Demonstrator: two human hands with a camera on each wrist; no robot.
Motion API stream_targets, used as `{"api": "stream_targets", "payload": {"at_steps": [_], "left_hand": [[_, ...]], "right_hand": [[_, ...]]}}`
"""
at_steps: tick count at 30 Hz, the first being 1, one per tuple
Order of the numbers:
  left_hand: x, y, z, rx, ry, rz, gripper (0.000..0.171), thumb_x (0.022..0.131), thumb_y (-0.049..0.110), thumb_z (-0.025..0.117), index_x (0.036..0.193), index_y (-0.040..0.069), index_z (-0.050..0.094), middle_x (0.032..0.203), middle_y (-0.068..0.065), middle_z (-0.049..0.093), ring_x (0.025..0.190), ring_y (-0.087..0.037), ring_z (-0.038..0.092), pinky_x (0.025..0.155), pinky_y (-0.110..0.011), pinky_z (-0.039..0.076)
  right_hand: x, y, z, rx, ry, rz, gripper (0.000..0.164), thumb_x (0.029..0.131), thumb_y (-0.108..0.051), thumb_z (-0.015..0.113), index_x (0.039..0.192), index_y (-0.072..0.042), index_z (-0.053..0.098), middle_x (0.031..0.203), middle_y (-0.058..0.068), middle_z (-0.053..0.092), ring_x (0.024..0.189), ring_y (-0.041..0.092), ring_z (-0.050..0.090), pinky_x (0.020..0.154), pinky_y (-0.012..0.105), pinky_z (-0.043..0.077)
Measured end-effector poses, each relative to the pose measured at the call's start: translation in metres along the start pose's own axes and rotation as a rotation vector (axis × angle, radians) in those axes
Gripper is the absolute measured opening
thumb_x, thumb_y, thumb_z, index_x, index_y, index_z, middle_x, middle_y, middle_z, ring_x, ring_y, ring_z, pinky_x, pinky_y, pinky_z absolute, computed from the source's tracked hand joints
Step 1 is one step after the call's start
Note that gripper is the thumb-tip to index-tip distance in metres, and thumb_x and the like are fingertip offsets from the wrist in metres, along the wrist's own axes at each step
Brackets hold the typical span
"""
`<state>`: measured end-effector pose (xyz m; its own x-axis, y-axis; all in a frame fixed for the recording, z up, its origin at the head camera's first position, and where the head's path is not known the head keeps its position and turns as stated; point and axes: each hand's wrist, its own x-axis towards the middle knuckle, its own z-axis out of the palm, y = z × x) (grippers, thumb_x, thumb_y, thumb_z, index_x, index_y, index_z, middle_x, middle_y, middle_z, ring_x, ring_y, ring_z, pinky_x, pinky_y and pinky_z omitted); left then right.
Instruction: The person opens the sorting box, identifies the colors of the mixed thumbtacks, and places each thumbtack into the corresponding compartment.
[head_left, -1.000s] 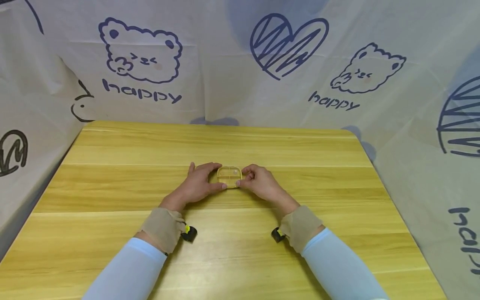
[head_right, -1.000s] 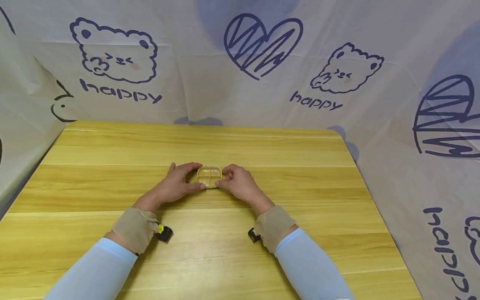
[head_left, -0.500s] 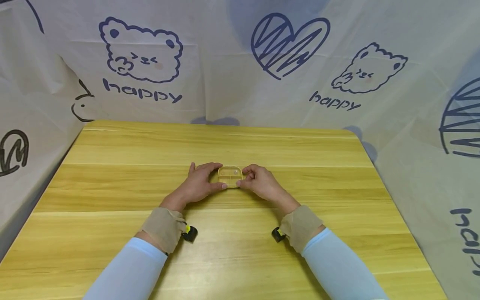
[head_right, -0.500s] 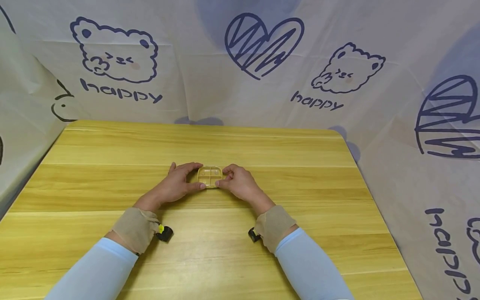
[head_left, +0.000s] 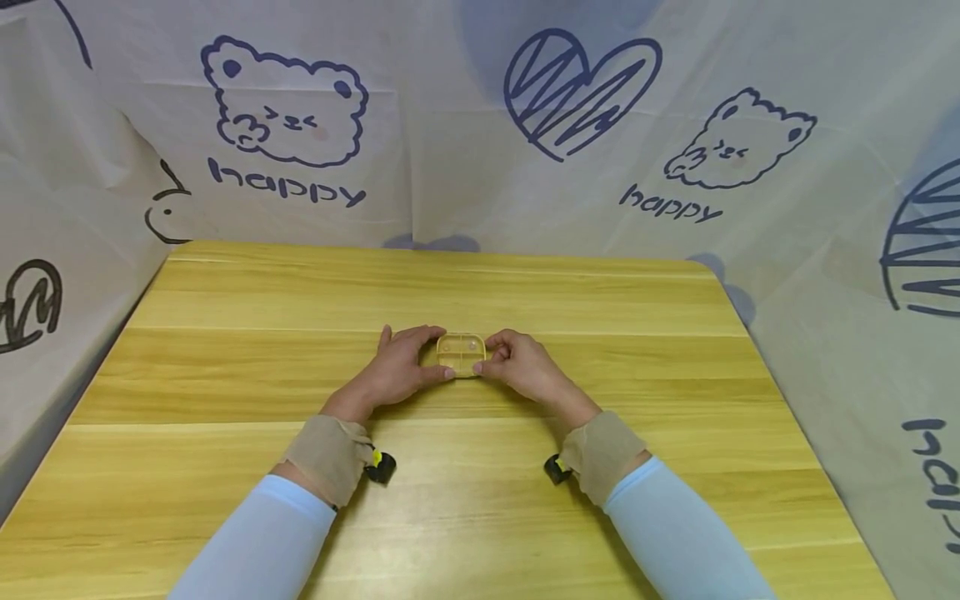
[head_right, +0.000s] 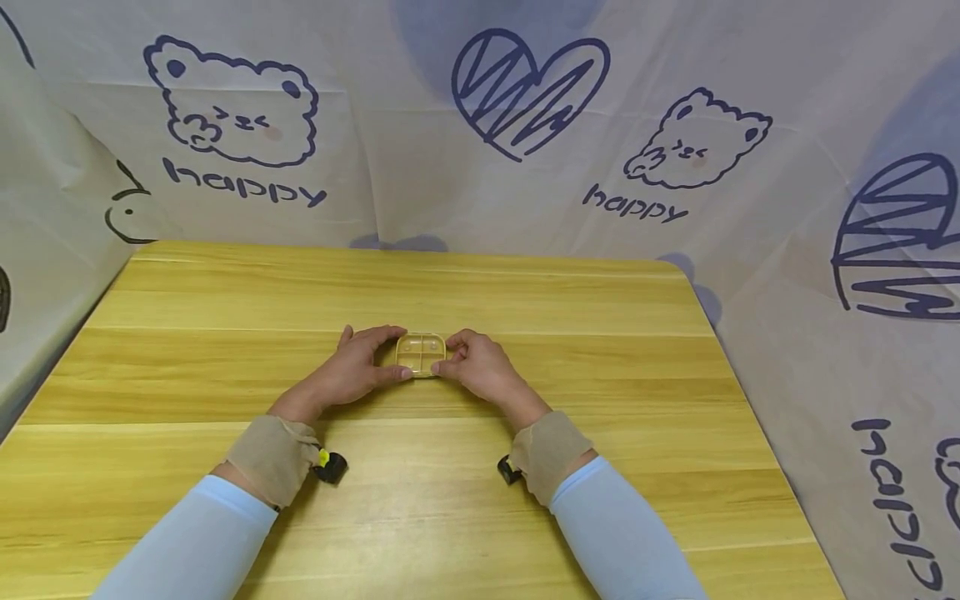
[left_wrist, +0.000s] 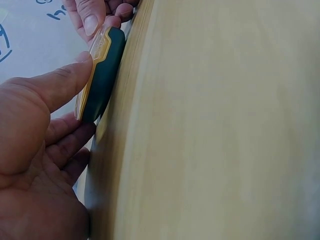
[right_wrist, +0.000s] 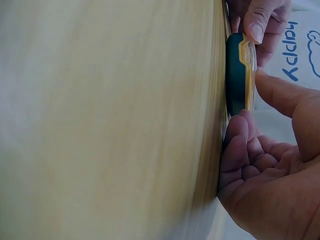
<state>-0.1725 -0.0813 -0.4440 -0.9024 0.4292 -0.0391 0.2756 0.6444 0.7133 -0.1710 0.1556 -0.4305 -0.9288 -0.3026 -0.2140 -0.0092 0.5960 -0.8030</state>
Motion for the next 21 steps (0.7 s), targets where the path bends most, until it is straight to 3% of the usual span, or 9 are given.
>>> {"api": "stream_targets", "payload": {"at_steps": [21], "left_hand": [[0.001, -0.0019, 0.0009, 0.006, -0.005, -0.001, 0.068, 0.088, 0.043, 0.068, 0.143, 0.012, 0.043, 0.147, -0.012, 0.044, 0.141, -0.031, 0.027, 0.115, -0.058, -0.011]], "right_hand": [[0.0006, 0.0016, -0.0007, 0.003, -0.009, 0.012, 0.048, 0.086, -0.032, 0.073, 0.123, -0.007, 0.056, 0.091, 0.007, 0.064, 0.072, 0.021, 0.054, 0.061, 0.03, 0.043]]}}
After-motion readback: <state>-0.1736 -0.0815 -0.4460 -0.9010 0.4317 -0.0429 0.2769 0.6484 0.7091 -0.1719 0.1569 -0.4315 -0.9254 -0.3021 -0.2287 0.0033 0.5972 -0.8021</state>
